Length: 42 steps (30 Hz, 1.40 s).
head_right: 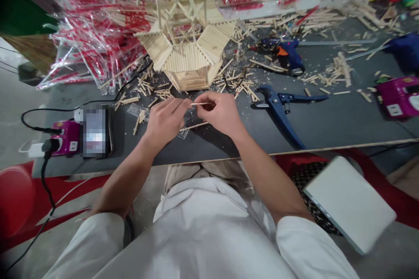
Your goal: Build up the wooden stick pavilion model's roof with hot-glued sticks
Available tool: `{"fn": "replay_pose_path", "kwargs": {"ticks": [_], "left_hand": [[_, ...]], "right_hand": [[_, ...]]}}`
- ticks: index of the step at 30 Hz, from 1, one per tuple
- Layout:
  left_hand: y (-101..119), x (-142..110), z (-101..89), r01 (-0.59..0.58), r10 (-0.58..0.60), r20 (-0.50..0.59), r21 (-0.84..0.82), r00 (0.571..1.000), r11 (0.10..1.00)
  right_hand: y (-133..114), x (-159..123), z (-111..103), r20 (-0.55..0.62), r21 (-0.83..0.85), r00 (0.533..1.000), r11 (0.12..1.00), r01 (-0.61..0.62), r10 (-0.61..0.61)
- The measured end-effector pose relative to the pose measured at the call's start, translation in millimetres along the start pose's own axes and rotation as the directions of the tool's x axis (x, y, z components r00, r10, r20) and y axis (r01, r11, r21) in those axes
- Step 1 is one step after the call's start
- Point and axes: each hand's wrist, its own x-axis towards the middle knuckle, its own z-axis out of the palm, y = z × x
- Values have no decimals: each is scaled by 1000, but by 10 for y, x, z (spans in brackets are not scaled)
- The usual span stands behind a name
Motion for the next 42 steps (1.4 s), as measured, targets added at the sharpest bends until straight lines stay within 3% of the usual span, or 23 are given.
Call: {"fn": "replay_pose_path", "kwargs": {"ticks": [4, 7, 9, 11, 13, 16, 18, 22, 26, 29, 32, 35, 38, 42], "left_hand": [[-4, -1, -15, 28, -34, -52, -110, 998, 994], [-40, -26, 4, 29, -47, -98, -179, 994, 983], [-48, -38, 21, 25, -51, -116, -216, 992, 976], [-36, -37, 30, 17, -51, -132, -249, 990, 968], [-18, -31, 30, 7, -51, -157, -268, 986, 963], [-24, -31, 34, 1, -60, -207, -272, 976, 962], [-45, -35, 46, -5, -60, -229, -272, 972, 962], [-42, -23, 69, 12, -84, -251, -277, 964, 961], [5, 1, 83, 42, -112, -252, -268, 961, 963], [10, -7, 92, 55, -131, -270, -272, 954, 961], [3, -28, 89, 59, -146, -252, -324, 957, 944], [9, -40, 79, 77, -166, -224, -357, 960, 931], [18, -38, 75, 84, -178, -255, -341, 950, 936], [7, -33, 76, 76, -170, -290, -310, 942, 948]], "right_hand": [[-49, -97, -155, -9, -95, 999, 995, 33, -34], [-130, -270, -521, -77, -327, 992, 942, 70, -100], [-172, -411, -889, -129, -575, 979, 816, 56, -158], [-164, -544, -1305, -47, -775, 992, 631, 37, -116], [-92, -651, -1697, 51, -894, 998, 447, 30, 34], [88, -755, -2095, -27, -967, 981, 243, -73, 191], [191, -795, -2199, -43, -987, 971, 140, -78, 235], [216, -870, -2162, -14, -1000, 984, -30, -8, 180], [21, -976, -2045, 15, -985, 989, -166, 39, 146], [-174, -1063, -1962, -83, -969, 990, -243, -54, 113], [-351, -1129, -1862, -179, -971, 977, -181, -157, 112], [-490, -1141, -1676, -202, -975, 966, 60, -214, 162], [-575, -1073, -1369, -143, -930, 968, 307, -204, 208], [-608, -906, -911, -18, -852, 977, 508, -127, 214]]}}
